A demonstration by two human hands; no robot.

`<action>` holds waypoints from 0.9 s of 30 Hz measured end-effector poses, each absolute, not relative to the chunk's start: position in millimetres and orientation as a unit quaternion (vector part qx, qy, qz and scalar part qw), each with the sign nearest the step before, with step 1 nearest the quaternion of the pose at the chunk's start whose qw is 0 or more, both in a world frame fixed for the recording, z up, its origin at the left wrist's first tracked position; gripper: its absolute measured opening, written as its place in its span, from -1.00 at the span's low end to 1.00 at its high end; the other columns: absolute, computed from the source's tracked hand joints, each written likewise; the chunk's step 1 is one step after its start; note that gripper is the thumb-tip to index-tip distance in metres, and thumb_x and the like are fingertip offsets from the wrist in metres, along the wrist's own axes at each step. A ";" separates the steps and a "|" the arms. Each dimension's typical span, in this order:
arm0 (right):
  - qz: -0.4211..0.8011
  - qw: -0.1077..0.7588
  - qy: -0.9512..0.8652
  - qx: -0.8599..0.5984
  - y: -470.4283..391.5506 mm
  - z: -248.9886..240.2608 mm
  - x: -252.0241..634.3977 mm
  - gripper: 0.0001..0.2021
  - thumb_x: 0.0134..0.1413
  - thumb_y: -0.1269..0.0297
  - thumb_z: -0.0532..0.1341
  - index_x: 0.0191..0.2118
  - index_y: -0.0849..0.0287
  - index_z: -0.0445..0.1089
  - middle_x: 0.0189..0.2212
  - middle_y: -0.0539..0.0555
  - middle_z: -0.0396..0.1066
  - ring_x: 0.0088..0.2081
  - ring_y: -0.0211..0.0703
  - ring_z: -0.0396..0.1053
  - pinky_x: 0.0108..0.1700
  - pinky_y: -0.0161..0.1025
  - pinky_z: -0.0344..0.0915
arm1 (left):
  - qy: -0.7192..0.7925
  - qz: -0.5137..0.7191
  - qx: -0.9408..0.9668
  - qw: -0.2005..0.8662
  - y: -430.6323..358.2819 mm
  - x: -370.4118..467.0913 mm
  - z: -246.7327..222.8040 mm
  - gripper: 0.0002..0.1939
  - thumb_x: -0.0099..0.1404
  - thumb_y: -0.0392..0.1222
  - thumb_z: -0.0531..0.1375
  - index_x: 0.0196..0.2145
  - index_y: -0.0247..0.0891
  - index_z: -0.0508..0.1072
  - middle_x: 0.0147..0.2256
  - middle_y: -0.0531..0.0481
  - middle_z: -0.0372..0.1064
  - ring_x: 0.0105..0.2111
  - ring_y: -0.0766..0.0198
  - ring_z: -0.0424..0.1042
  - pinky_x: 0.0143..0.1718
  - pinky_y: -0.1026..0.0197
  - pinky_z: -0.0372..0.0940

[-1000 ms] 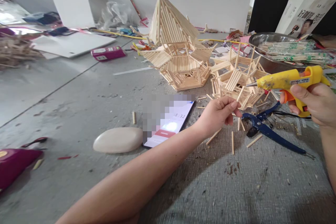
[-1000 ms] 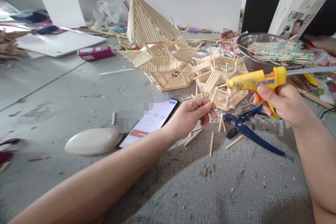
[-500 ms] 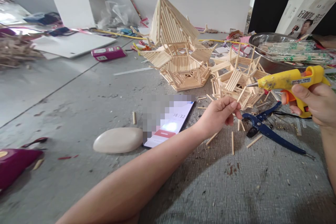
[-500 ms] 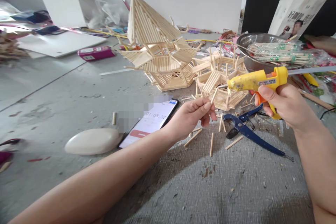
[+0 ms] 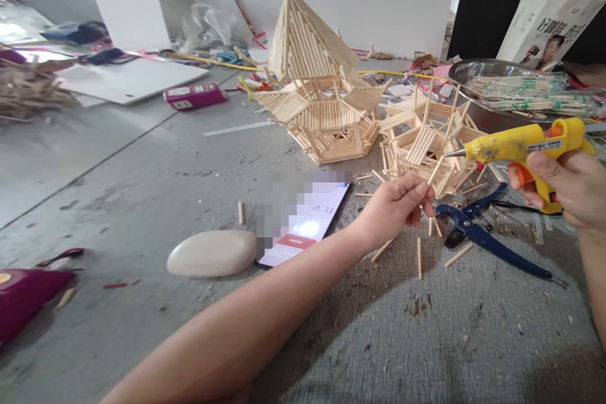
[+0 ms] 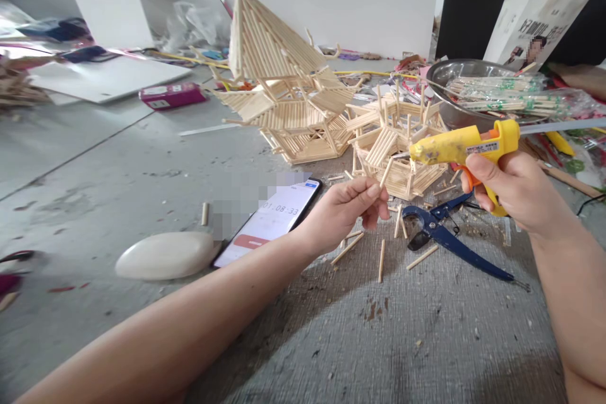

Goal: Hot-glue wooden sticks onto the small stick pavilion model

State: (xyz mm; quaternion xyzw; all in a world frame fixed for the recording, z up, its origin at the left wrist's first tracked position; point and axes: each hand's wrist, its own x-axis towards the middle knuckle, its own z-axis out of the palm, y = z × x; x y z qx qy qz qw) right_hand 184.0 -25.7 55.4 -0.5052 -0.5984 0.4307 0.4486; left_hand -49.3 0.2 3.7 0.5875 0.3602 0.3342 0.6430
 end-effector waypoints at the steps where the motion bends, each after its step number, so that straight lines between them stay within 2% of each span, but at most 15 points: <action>1: 0.430 0.450 -0.596 -0.508 -25.7 55.3 184.2 -0.78 -0.01 0.04 0.20 -0.37 0.08 0.34 -0.57 -0.03 0.31 -0.72 -0.41 0.14 -0.75 -0.36 0.00 | 0.363 0.335 0.589 0.640 0.2 -49.2 3.8 -0.79 0.28 -0.17 0.00 -0.45 -0.28 0.31 -0.58 0.10 0.33 -0.68 0.51 0.22 -0.61 0.37 0.11; 9: 0.430 0.449 -0.586 -0.519 -27.6 54.5 187.6 -0.79 -0.01 0.04 0.20 -0.37 0.06 0.35 -0.59 -0.01 0.28 -0.72 -0.39 0.13 -0.74 -0.32 -0.04 | 0.402 0.369 0.584 0.601 0.3 -46.8 3.6 -0.84 0.23 -0.20 0.07 -0.49 -0.28 0.29 -0.58 0.10 0.33 -0.69 0.52 0.18 -0.63 0.37 0.07; 27: 0.425 0.430 -0.592 -0.533 -27.8 54.6 185.5 -0.79 0.00 0.03 0.18 -0.39 0.06 0.34 -0.59 -0.02 0.26 -0.71 -0.39 0.11 -0.72 -0.32 -0.03 | 0.400 0.367 0.601 0.587 -0.8 -48.2 3.4 -0.83 0.20 -0.19 0.11 -0.52 -0.28 0.28 -0.58 0.09 0.34 -0.67 0.52 0.17 -0.63 0.38 0.09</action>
